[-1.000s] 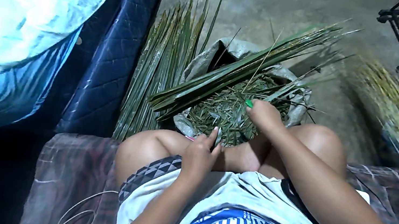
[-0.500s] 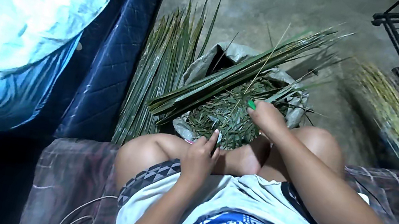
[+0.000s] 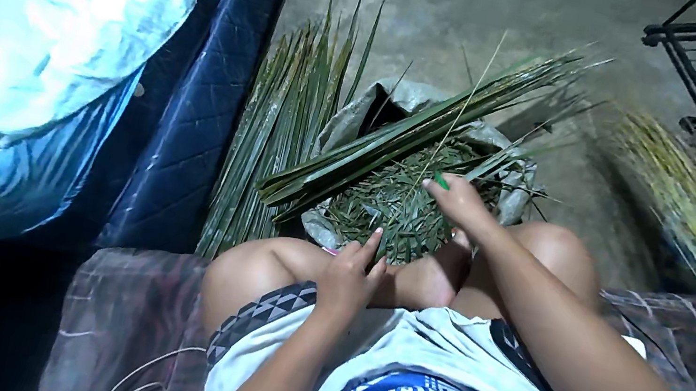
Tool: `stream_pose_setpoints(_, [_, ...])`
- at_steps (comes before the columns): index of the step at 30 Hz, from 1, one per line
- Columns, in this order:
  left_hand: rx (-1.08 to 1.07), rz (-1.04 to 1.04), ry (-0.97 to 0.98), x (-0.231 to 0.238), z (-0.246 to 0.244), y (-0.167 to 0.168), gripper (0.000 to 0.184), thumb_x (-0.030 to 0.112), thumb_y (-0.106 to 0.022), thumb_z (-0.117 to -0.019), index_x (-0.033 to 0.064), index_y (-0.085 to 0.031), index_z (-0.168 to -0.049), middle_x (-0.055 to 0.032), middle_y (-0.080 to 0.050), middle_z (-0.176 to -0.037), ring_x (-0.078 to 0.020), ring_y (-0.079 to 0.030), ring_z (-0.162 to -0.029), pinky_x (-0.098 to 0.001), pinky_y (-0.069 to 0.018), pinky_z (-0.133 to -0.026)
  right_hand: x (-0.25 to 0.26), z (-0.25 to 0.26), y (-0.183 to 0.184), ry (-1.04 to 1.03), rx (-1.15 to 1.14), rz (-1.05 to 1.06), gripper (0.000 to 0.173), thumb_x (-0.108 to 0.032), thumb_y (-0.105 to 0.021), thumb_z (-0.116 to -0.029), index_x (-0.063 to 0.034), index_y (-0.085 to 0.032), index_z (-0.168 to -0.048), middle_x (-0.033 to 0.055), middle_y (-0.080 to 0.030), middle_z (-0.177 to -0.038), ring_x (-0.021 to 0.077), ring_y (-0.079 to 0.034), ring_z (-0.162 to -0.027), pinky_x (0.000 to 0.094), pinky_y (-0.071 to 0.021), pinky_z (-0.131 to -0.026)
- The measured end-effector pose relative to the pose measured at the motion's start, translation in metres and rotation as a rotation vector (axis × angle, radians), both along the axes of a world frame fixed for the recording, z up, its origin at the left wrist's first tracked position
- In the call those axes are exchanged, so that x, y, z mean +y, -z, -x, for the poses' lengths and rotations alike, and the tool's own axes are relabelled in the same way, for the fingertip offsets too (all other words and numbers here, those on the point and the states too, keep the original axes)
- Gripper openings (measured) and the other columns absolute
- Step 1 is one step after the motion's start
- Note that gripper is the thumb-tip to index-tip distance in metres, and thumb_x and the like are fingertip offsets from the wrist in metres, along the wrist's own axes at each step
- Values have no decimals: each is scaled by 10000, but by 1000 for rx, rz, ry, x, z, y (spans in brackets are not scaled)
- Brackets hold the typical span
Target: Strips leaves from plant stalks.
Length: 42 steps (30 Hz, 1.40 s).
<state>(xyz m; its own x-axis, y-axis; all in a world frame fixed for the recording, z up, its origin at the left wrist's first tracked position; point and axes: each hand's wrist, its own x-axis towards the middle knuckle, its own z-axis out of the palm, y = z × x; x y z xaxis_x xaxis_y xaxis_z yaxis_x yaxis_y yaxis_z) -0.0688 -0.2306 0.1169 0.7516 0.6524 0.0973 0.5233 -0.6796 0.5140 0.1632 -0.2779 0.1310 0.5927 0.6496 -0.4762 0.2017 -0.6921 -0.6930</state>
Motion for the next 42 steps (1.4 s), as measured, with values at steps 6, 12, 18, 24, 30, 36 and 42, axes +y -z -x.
stream_pose_setpoints(6, [16, 138, 58, -1, -1, -1, 461, 181, -607, -987, 8, -605, -1414, -201, -730, -1027, -343, -722, -923, -501, -576, -837, 6, 36, 6, -142, 383, -100, 263, -275, -537, -1097, -50, -587, -1224, 12, -460, -750, 84, -404, -564, 246, -366, -537])
stream_pose_setpoints(12, [60, 310, 32, 2, -3, -7, 384, 183, -477, -1076, -27, -644, -1351, -222, -733, -1054, -336, -717, -965, -477, -549, -923, 8, 8, 18, 64, 211, -201, 315, -342, -496, -1111, -76, -620, -1226, 45, -494, -735, 129, -431, -560, 301, -399, -533])
stream_pose_setpoints(18, [68, 408, -70, 15, 0, -8, 371, 193, -464, -1082, -48, -699, -1237, -191, -726, -988, -265, -697, -889, -428, -549, -875, -8, 58, -13, -457, 105, 45, 261, -243, -517, -1065, -13, -634, -1108, 140, -597, -917, 249, -572, -813, 467, -471, -761])
stream_pose_setpoints(24, [146, 361, -61, 13, -2, -11, 333, 130, -466, -1049, -90, -707, -983, -223, -702, -977, -314, -686, -954, -458, -526, -898, -7, 87, -23, -668, -157, 275, 346, -280, -495, -1084, -6, -623, -1251, 242, -676, -1194, 419, -651, -1157, 617, -494, -947])
stream_pose_setpoints(30, [151, 328, -45, 7, -3, -14, 384, 162, -444, -1080, -26, -645, -1347, -234, -710, -1181, -345, -684, -1131, -468, -501, -1028, 9, 33, -2, -332, -244, 320, 329, -292, -542, -1073, -16, -663, -1204, 247, -695, -1150, 440, -667, -1113, 653, -506, -900])
stream_pose_setpoints(36, [202, 346, -63, 13, -6, -17, 321, 113, -462, -1049, -104, -698, -1062, -248, -696, -1075, -352, -677, -1051, -484, -509, -961, -7, 85, -20, -569, 124, 200, 321, -260, -464, -1095, 1, -638, -1162, 183, -661, -1023, 304, -647, -933, 515, -504, -838])
stream_pose_setpoints(42, [204, 331, -69, 11, -4, -15, 342, 125, -447, -1067, -105, -699, -1089, -247, -703, -1067, -343, -686, -1041, -468, -516, -964, -2, 89, -14, -629, -88, 277, 352, -276, -489, -1087, 5, -618, -1256, 243, -664, -1223, 410, -637, -1184, 611, -484, -969])
